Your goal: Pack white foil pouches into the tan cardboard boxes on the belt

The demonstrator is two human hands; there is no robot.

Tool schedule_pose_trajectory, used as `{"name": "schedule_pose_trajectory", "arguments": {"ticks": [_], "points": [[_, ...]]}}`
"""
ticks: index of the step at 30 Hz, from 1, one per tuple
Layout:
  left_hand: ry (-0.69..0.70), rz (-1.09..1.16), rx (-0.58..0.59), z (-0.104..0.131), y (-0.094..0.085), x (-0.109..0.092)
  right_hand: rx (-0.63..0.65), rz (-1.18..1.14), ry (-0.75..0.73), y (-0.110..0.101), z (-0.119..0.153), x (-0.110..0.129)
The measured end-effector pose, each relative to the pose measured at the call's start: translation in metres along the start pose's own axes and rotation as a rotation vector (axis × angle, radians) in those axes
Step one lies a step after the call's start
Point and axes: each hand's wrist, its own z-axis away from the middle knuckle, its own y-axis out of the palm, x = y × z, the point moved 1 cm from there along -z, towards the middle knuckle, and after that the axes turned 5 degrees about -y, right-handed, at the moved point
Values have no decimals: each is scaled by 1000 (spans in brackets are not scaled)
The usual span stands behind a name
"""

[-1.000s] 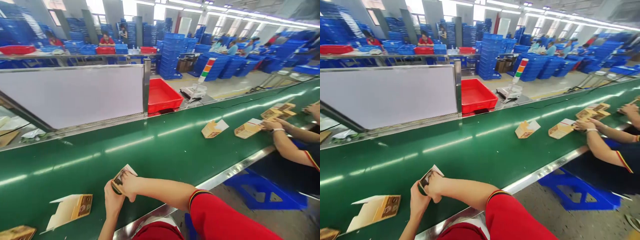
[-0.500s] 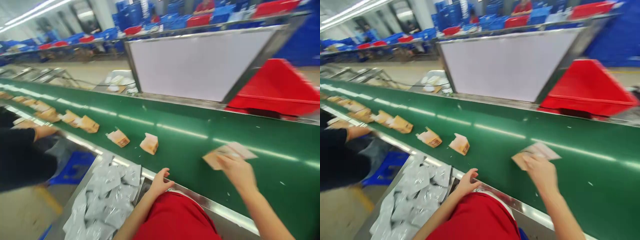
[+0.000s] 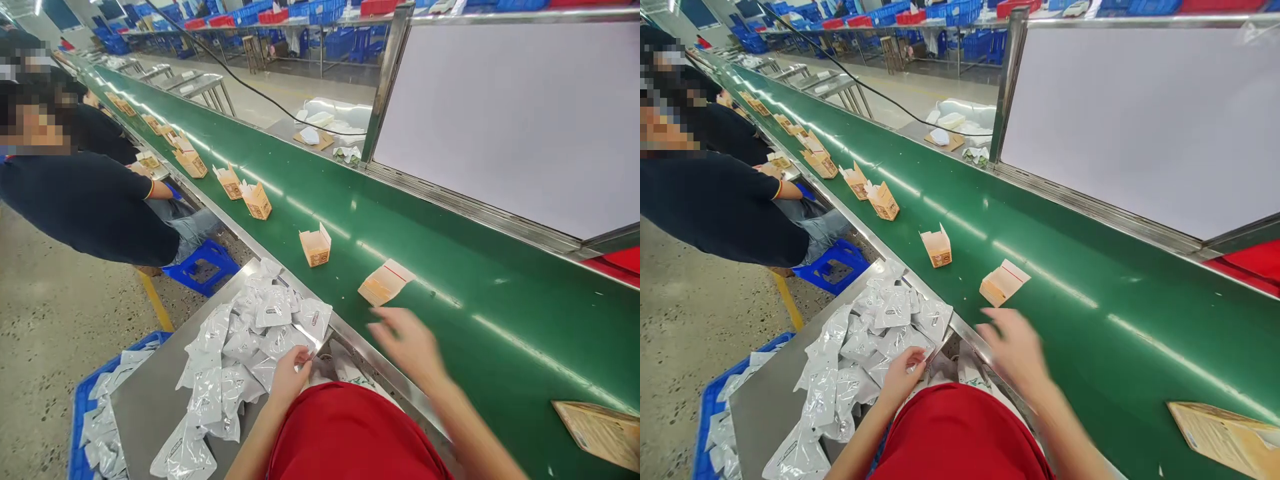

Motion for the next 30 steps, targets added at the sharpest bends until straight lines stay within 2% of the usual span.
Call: {"name": "schedule_pose_trajectory", "arguments": {"ticks": [3, 5, 7, 8, 9, 11, 13, 14, 15, 16, 18, 19, 20, 21, 22, 23, 25, 27, 28, 30], "points": [[-15, 47, -30, 0, -18, 2, 241, 40, 20, 92, -28, 38], [-24, 79, -24, -3, -29, 5, 314, 60, 99, 136, -41, 46], [-24, 92, -6, -8, -40, 8, 336, 33, 139, 154, -46, 41], [-15, 89, 3, -11, -46, 9, 329, 18, 150, 152, -46, 37], [-3, 81, 15, -15, -51, 8, 320, 9, 171, 142, -43, 33], [34, 60, 26, -25, -58, 1, 286, -2, 203, 105, -32, 28], [77, 48, 19, -37, -54, -12, 190, -24, 181, 49, -17, 28], [96, 46, 20, -43, -46, -20, 89, -38, 137, 18, -9, 28], [116, 44, 27, -49, -35, -29, -68, -36, 91, -13, -3, 28], [141, 40, 47, -54, -19, -40, -277, 6, 62, -43, 1, 26], [216, 13, 108, -65, 23, -62, -671, 150, 36, -86, 5, 15], [275, -8, 140, -69, 47, -73, -799, 222, 22, -98, 4, 6], [336, -32, 145, -74, 70, -85, -857, 278, -5, -103, 1, -6], [386, -45, 141, -78, 93, -96, -844, 316, -47, -103, -2, -18], [422, -48, 125, -82, 114, -107, -765, 344, -97, -98, -6, -31], [445, -39, 97, -86, 132, -116, -629, 367, -137, -91, -9, -44], [470, 5, 81, -91, 160, -131, -248, 389, -170, -76, -11, -66], [482, 56, 121, -92, 178, -138, 148, 332, -154, -67, -9, -80], [478, 75, 145, -91, 183, -140, 300, 276, -148, -65, -9, -84], [462, 89, 176, -87, 188, -139, 485, 176, -160, -64, -9, -89]]}}
